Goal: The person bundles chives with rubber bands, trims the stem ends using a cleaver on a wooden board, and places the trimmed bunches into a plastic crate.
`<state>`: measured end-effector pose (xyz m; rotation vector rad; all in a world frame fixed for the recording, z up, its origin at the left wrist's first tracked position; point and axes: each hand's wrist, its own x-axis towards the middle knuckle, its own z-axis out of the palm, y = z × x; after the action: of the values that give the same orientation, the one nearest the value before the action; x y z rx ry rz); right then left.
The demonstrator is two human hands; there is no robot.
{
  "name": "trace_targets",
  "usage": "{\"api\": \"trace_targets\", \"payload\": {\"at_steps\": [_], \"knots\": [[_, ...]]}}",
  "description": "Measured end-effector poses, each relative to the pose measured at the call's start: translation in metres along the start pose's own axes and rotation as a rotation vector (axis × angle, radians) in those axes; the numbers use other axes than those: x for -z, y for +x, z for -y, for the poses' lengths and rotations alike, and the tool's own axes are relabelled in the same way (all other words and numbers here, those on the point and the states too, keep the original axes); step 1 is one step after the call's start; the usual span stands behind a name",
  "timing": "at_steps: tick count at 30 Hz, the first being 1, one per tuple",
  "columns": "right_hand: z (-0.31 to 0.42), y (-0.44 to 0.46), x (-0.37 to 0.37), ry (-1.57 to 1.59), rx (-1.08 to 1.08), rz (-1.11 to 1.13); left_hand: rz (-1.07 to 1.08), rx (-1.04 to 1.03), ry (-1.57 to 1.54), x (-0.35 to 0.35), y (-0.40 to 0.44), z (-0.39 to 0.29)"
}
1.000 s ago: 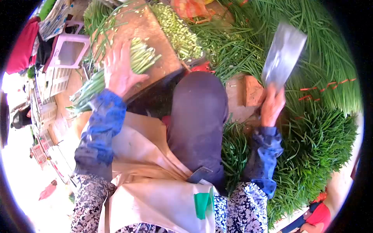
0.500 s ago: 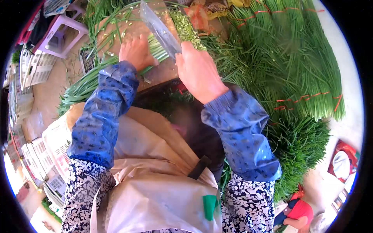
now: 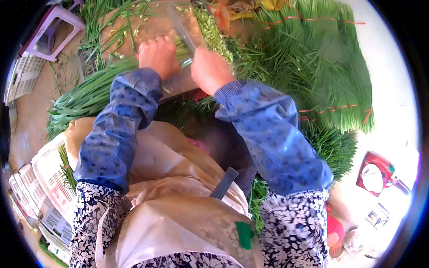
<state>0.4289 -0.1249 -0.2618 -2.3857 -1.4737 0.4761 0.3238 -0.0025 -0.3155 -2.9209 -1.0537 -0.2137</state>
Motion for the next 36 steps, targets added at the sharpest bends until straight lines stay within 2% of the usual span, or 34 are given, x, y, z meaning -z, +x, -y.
{"api": "trace_targets", "payload": {"at_steps": [1, 2, 4, 7, 9, 11, 12, 13, 14, 15, 16, 17, 18, 19, 21, 23, 26, 29, 31, 33, 36], "knots": [[-0.006, 0.000, -0.006, -0.009, 0.070, -0.043, 0.039, 0.021, 0.023, 0.005, -0.004, -0.004], [0.002, -0.002, 0.016, 0.130, -0.083, 0.153, 0.034, 0.017, 0.012, 0.006, -0.006, -0.008], [-0.003, 0.006, 0.025, 0.126, -0.093, 0.190, -0.023, -0.062, 0.072, 0.000, -0.010, -0.009], [-0.006, 0.013, 0.008, 0.134, -0.089, 0.177, -0.003, -0.062, 0.020, 0.004, -0.007, -0.010], [-0.002, 0.010, 0.015, 0.012, -0.042, 0.208, 0.043, -0.053, -0.004, 0.011, -0.013, -0.016], [-0.013, -0.013, 0.018, 0.048, 0.036, 0.177, -0.054, -0.052, 0.023, 0.010, -0.012, -0.014], [-0.019, -0.026, 0.019, 0.066, 0.076, 0.163, 0.096, -0.071, -0.076, 0.013, -0.013, -0.016], [-0.031, -0.040, -0.007, 0.074, 0.130, 0.016, 0.148, -0.066, -0.076, 0.005, -0.025, -0.018], [-0.025, -0.052, -0.033, -0.009, -0.083, 0.000, 0.142, -0.007, 0.067, 0.000, -0.029, -0.026], [-0.023, -0.058, -0.056, -0.042, -0.142, -0.190, 0.074, 0.055, 0.216, 0.004, -0.018, -0.034], [-0.036, -0.054, -0.064, -0.120, -0.095, -0.061, 0.133, -0.016, 0.148, 0.012, -0.022, -0.037], [-0.039, -0.061, -0.060, -0.102, -0.131, -0.033, -0.019, -0.200, -0.139, 0.009, -0.024, -0.033], [-0.041, -0.070, -0.055, -0.085, -0.168, -0.005, -0.016, -0.173, -0.098, 0.009, -0.030, -0.039], [-0.032, -0.080, -0.047, 0.031, -0.235, -0.080, -0.021, -0.140, -0.046, 0.009, -0.038, -0.046], [-0.036, -0.072, -0.018, 0.075, -0.237, -0.174, -0.086, -0.119, 0.018, 0.023, -0.026, -0.049], [-0.049, -0.069, -0.008, 0.035, -0.325, -0.048, -0.087, -0.131, 0.066, 0.038, -0.018, -0.046], [-0.086, -0.066, 0.009, 0.021, -0.349, -0.063, 0.013, -0.162, 0.023, 0.035, -0.002, -0.031], [-0.065, -0.056, 0.009, 0.153, -0.370, -0.094, 0.181, -0.113, -0.011, 0.022, -0.002, -0.011], [-0.057, -0.046, -0.010, 0.319, -0.062, -0.135, 0.288, -0.071, -0.020, 0.023, 0.002, -0.006], [-0.046, -0.026, -0.020, 0.303, -0.043, -0.020, 0.308, -0.033, -0.042, 0.021, 0.001, -0.004], [-0.041, -0.005, -0.035, 0.294, 0.003, -0.038, 0.269, -0.069, -0.054, 0.015, -0.001, 0.002]]}}
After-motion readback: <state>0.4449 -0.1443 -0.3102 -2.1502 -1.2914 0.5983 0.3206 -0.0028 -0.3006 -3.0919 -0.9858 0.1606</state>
